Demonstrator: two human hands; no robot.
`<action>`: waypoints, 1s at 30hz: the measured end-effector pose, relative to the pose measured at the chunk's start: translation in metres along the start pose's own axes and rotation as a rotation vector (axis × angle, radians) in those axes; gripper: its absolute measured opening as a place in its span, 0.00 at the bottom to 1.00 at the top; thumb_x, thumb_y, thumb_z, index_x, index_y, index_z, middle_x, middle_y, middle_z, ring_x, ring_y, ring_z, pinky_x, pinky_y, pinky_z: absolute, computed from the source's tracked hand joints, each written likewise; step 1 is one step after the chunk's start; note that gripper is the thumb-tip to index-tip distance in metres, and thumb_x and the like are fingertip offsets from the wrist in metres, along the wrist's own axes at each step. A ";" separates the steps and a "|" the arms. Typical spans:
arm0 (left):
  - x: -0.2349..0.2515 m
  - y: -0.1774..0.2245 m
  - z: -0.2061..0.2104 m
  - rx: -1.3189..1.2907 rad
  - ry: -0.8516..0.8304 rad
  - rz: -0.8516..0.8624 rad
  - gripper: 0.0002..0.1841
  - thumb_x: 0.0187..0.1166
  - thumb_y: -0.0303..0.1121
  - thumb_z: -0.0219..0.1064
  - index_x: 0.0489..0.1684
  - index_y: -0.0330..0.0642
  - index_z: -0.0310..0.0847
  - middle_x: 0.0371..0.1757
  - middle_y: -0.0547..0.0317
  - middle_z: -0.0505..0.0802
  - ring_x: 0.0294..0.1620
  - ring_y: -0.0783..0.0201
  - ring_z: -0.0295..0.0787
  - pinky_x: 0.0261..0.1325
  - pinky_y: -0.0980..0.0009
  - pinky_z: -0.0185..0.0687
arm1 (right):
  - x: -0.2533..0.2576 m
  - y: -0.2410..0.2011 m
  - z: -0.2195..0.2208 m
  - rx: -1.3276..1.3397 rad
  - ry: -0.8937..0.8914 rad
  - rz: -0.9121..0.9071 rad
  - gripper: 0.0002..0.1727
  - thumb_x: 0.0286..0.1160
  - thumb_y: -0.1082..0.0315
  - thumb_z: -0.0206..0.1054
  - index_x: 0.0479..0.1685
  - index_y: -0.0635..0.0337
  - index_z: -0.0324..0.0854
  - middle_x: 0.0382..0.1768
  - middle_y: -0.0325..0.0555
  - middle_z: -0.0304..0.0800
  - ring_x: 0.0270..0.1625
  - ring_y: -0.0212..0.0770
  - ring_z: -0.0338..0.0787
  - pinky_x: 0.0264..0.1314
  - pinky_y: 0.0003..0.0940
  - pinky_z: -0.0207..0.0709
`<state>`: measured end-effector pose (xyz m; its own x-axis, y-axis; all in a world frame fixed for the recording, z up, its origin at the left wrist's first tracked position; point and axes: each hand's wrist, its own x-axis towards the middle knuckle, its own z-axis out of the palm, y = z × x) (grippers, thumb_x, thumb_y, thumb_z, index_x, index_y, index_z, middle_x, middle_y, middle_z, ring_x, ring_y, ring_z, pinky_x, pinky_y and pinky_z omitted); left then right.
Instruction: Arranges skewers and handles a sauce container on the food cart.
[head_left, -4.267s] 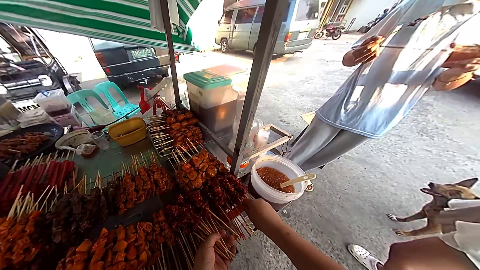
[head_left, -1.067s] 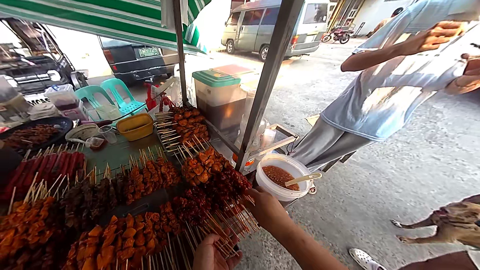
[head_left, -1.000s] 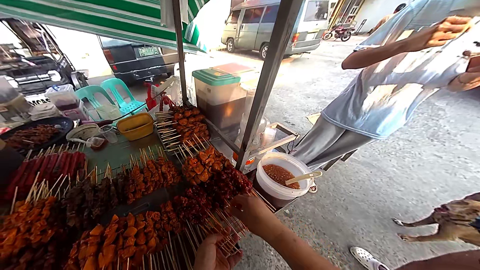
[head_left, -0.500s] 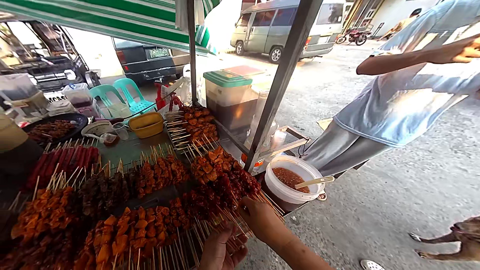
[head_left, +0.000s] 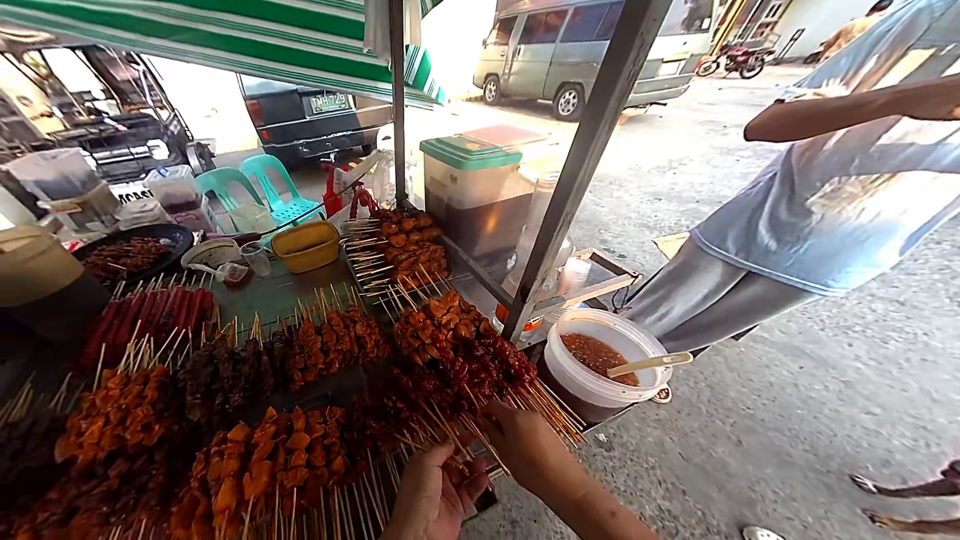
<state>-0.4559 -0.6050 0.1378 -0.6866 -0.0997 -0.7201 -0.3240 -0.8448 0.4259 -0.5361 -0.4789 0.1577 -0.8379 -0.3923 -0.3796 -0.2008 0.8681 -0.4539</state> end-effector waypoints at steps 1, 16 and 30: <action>0.001 0.000 -0.001 -0.011 0.001 0.001 0.11 0.94 0.31 0.48 0.65 0.36 0.66 0.46 0.44 0.91 0.26 0.60 0.90 0.29 0.70 0.89 | 0.000 -0.001 0.001 -0.002 0.003 -0.004 0.18 0.93 0.64 0.51 0.65 0.66 0.81 0.53 0.61 0.91 0.60 0.57 0.91 0.67 0.53 0.78; -0.002 -0.012 -0.010 0.245 -0.057 0.111 0.10 0.89 0.23 0.56 0.62 0.33 0.71 0.37 0.47 0.90 0.27 0.59 0.91 0.31 0.68 0.90 | 0.003 0.005 -0.001 0.331 -0.163 -0.015 0.23 0.89 0.50 0.61 0.63 0.61 0.84 0.44 0.48 0.88 0.35 0.38 0.84 0.45 0.38 0.79; 0.009 -0.019 -0.015 0.231 -0.041 0.086 0.10 0.89 0.22 0.56 0.63 0.34 0.72 0.41 0.46 0.90 0.33 0.55 0.93 0.35 0.65 0.92 | 0.013 0.019 -0.003 -0.077 -0.126 0.089 0.20 0.93 0.62 0.53 0.70 0.63 0.82 0.64 0.63 0.88 0.72 0.59 0.85 0.76 0.57 0.73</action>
<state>-0.4458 -0.5974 0.1149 -0.7423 -0.1405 -0.6552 -0.4004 -0.6910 0.6018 -0.5520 -0.4663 0.1461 -0.7845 -0.3441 -0.5159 -0.1713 0.9198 -0.3531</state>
